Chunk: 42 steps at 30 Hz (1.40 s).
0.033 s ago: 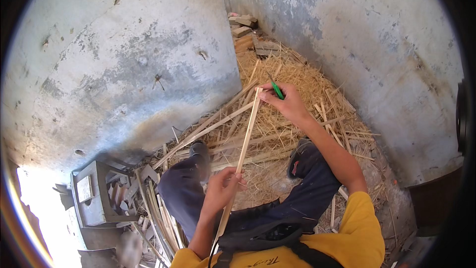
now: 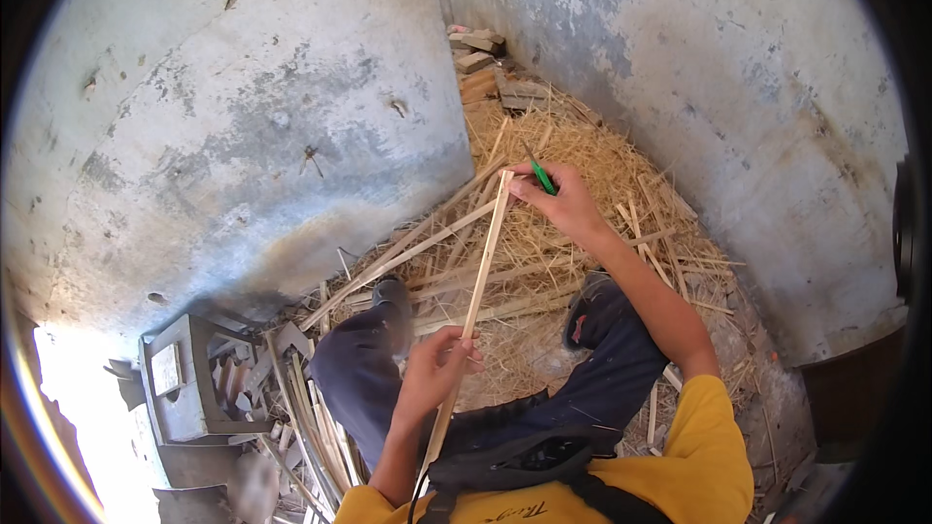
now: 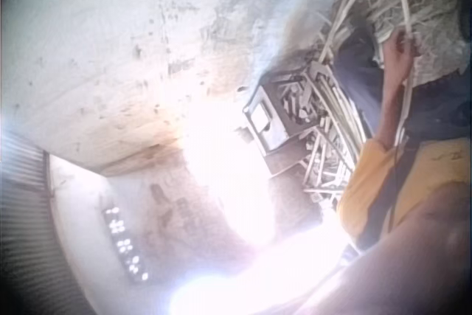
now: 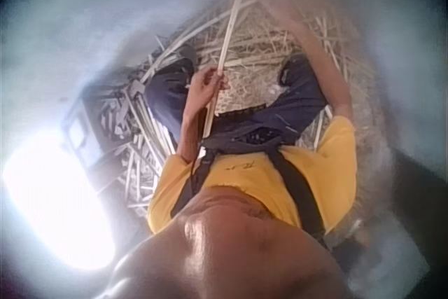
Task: The person shaves a long thin strip of bamboo by hand using a small green-handled knife, repeatedly pulling the blade along the length of the wood while seated.
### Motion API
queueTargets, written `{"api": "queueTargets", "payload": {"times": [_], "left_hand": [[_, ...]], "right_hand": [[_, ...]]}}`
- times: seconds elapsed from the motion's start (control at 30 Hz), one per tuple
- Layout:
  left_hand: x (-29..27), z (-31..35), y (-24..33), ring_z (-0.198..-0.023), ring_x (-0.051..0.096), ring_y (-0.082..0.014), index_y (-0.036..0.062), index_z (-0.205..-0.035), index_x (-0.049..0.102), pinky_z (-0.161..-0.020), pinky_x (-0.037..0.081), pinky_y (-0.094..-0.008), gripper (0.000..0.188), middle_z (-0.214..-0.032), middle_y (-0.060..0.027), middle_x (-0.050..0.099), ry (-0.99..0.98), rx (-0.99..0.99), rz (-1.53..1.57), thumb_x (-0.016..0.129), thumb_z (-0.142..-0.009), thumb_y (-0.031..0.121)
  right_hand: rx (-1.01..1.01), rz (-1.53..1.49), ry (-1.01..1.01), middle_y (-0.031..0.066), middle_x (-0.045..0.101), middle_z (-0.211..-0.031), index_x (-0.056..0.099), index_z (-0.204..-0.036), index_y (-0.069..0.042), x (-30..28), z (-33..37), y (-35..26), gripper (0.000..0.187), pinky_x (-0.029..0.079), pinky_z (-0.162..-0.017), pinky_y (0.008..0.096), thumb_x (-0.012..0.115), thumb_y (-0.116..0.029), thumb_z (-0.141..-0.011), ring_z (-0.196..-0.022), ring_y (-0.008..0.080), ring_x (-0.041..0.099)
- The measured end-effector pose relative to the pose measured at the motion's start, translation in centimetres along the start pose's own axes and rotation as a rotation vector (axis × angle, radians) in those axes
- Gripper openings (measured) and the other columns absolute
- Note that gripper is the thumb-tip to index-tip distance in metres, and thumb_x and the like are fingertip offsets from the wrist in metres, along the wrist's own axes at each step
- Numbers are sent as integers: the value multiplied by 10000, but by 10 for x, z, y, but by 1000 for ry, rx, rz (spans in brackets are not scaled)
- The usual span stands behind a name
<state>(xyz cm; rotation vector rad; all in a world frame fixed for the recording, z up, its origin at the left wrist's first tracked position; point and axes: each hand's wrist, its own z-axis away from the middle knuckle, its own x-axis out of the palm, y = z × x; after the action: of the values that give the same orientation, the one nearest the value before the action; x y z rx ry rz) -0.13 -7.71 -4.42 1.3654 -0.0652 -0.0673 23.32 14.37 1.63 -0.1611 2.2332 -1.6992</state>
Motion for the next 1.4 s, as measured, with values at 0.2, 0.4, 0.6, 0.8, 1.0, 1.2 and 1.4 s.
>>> {"api": "queueTargets", "payload": {"times": [0.2,0.4,0.6,0.8,1.0,1.2,1.4], "left_hand": [[1,3,19,-655,552,-74,20,-1186,610,-588,471,-240,234,-793,15,520,-66,-40,177,516,-1131,228],[-4,0,12,-605,388,-39,51,-1114,576,-540,362,-224,237,-772,45,431,-71,-45,383,497,-1143,272],[3,-3,15,-583,353,-7,55,-1131,601,-520,273,-213,219,-742,84,426,73,20,245,508,-1141,253],[6,-2,22,-577,333,2,50,-1103,618,-513,254,-215,226,-696,101,404,133,38,191,507,-1141,244],[4,1,26,-574,334,8,49,-1081,620,-512,237,-214,254,-670,113,395,111,44,208,502,-1142,265],[6,0,21,-481,247,11,50,-1055,595,-434,190,-213,274,-622,121,333,121,95,156,473,-1154,273],[7,6,15,-516,294,7,52,-1032,607,-461,219,-221,277,-636,114,372,144,86,90,493,-1142,279]], "right_hand": [[-225,-60,-45,21,635,-787,692,-1116,-5,15,13,4,330,404,-585,288,567,-310,-1096,-641,100,502],[-444,403,-157,80,644,-792,669,-1061,-32,29,40,-8,317,491,-575,345,689,-345,-1014,-634,220,637],[-577,460,-214,113,715,-871,704,-1075,-39,51,61,-1,306,538,-596,390,716,-334,-995,-698,303,704],[-628,504,-173,77,704,-845,700,-1064,-65,57,64,5,300,520,-531,384,705,-357,-996,-643,280,691],[-619,569,-114,74,694,-823,712,-1044,-73,60,66,0,290,516,-510,375,712,-358,-989,-617,266,689],[-559,601,-121,99,743,-881,741,-1038,-60,57,66,-2,276,553,-559,375,755,-324,-960,-664,284,718],[-572,590,-15,116,748,-885,739,-1048,-34,48,49,2,287,552,-574,377,745,-310,-969,-677,298,720]]}}
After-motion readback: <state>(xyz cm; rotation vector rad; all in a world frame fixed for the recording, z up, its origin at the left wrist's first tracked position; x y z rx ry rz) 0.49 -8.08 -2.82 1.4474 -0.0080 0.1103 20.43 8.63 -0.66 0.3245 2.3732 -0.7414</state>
